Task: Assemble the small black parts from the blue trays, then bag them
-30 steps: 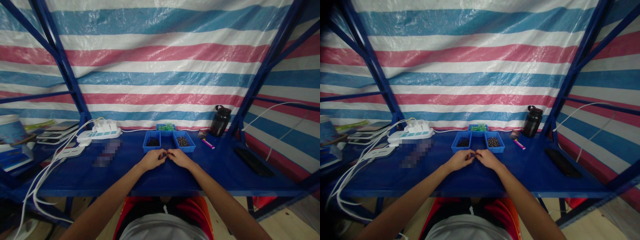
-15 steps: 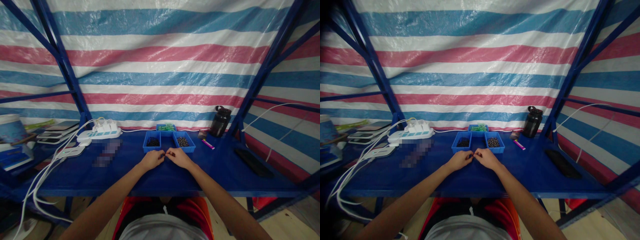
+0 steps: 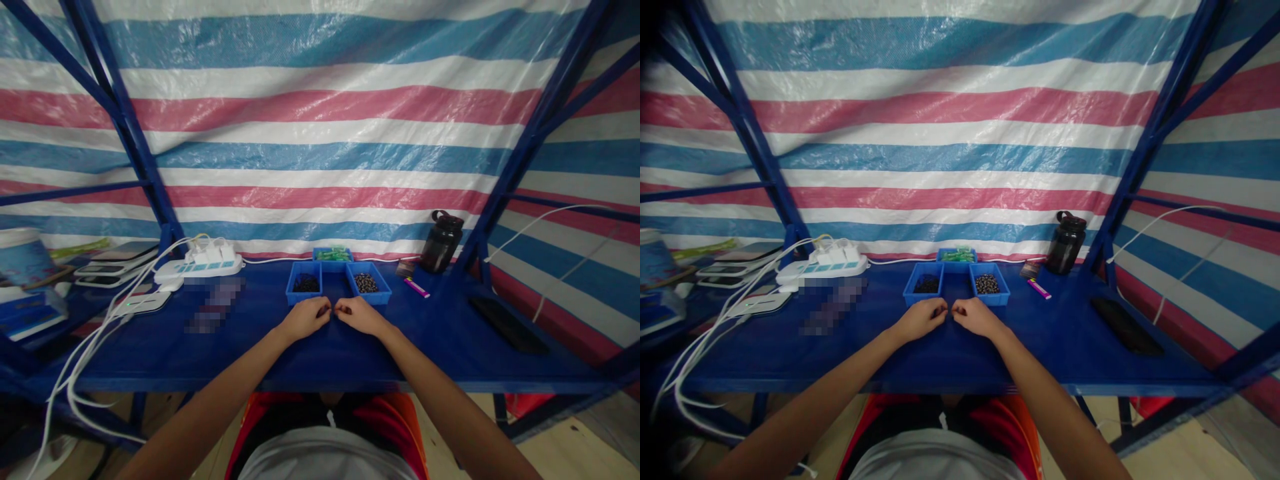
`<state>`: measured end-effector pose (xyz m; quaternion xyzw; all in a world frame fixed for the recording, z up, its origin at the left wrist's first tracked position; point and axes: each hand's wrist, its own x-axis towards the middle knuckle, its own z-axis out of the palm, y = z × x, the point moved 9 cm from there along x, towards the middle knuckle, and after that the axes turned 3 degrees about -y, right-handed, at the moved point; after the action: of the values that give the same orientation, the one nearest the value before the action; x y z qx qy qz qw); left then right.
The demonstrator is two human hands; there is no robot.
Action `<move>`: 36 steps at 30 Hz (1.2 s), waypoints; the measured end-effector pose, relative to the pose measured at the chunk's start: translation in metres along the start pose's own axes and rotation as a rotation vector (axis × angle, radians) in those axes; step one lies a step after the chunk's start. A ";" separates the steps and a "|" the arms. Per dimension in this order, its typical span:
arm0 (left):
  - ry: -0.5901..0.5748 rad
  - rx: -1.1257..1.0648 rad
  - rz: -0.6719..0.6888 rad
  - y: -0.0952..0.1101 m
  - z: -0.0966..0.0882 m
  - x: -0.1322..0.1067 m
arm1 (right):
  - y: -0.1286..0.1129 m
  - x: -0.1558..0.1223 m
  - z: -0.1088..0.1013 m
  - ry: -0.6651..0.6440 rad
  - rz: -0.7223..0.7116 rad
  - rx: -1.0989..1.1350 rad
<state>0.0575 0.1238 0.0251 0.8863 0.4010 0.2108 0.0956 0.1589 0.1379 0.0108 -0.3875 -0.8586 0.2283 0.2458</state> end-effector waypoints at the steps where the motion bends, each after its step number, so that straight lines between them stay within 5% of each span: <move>1: 0.018 -0.010 0.016 0.002 -0.002 0.000 | -0.001 0.000 0.001 -0.011 -0.013 0.001; 14: 0.031 -0.093 0.121 0.010 -0.003 0.000 | -0.006 0.001 0.002 -0.030 -0.033 0.011; 36: -0.019 -0.090 0.025 -0.001 0.001 0.003 | 0.001 -0.001 -0.007 0.017 0.027 0.023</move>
<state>0.0591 0.1273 0.0248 0.8880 0.3791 0.2215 0.1363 0.1642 0.1393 0.0158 -0.3980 -0.8487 0.2380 0.2544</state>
